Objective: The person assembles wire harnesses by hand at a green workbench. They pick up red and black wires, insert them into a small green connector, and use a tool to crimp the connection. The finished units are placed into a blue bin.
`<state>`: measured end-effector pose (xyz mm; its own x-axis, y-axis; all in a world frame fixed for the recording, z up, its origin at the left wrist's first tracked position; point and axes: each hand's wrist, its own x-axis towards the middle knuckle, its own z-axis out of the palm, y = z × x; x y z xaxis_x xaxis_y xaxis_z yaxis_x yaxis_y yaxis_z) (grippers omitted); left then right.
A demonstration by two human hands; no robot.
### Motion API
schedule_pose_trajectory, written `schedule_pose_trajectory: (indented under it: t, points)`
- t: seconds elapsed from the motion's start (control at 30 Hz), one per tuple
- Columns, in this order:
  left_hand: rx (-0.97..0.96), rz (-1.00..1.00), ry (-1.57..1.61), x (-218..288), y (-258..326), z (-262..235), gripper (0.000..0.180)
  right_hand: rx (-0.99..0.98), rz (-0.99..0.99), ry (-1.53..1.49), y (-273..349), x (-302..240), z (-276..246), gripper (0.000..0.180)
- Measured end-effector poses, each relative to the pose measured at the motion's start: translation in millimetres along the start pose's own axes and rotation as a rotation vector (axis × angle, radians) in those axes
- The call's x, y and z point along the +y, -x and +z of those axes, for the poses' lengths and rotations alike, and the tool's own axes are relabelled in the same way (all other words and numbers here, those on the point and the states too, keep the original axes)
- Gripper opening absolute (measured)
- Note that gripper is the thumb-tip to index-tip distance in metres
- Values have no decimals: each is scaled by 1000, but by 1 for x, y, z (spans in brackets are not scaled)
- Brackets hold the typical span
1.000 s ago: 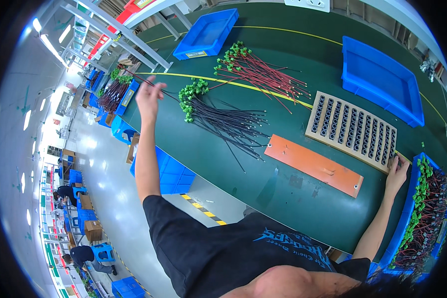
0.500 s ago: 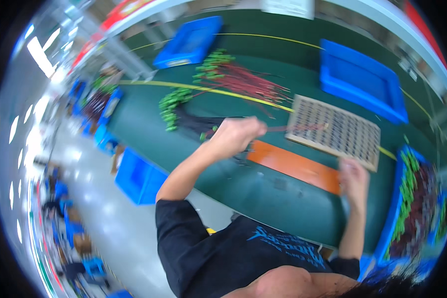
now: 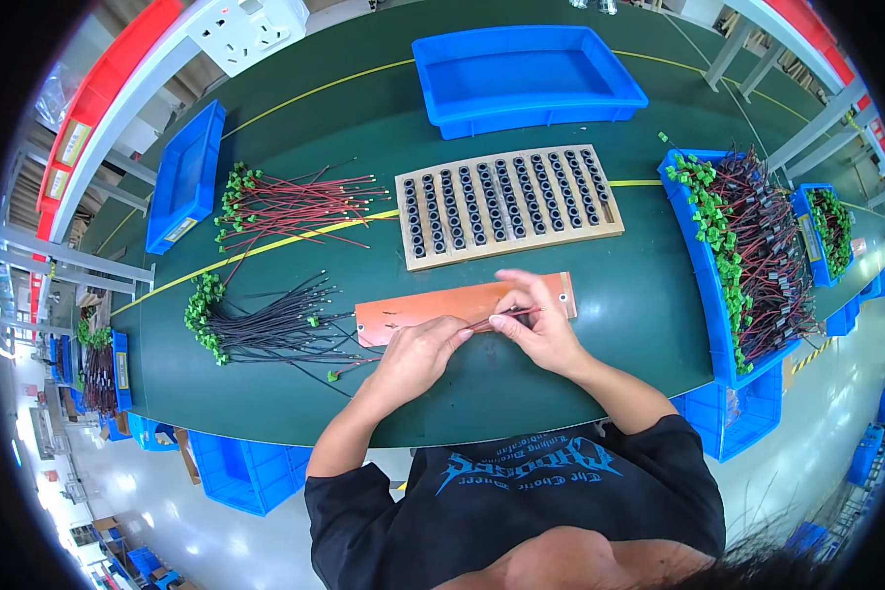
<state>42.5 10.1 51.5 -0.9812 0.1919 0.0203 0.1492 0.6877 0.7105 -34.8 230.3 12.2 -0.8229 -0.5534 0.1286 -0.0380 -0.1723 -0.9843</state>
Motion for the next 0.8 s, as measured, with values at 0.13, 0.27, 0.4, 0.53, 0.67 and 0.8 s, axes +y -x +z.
schedule_pose_trajectory:
  t: [0.13, 0.27, 0.4, 0.53, 0.67, 0.8]
  points:
    - [9, -32, 35, -3, 1, -3, 21, 78, -171, 222, -2, -7, -10, 54]
    - [11, -5, 39, 4, 1, -4, 21, -19, -123, 411, -2, -20, -10, 46]
    - [42, 31, 71, 12, -6, 1, 20, -96, -162, 433, -2, -16, -6, 49]
    - [64, 58, 95, 21, -8, 0, 20, -132, -42, 293, 2, -19, -4, 48]
    - [89, 29, 50, 13, -5, 2, 18, -67, -66, -114, -7, 2, -25, 45]
    - [101, 28, 3, 10, -4, 5, 17, 9, 37, -355, -8, -7, -17, 40]
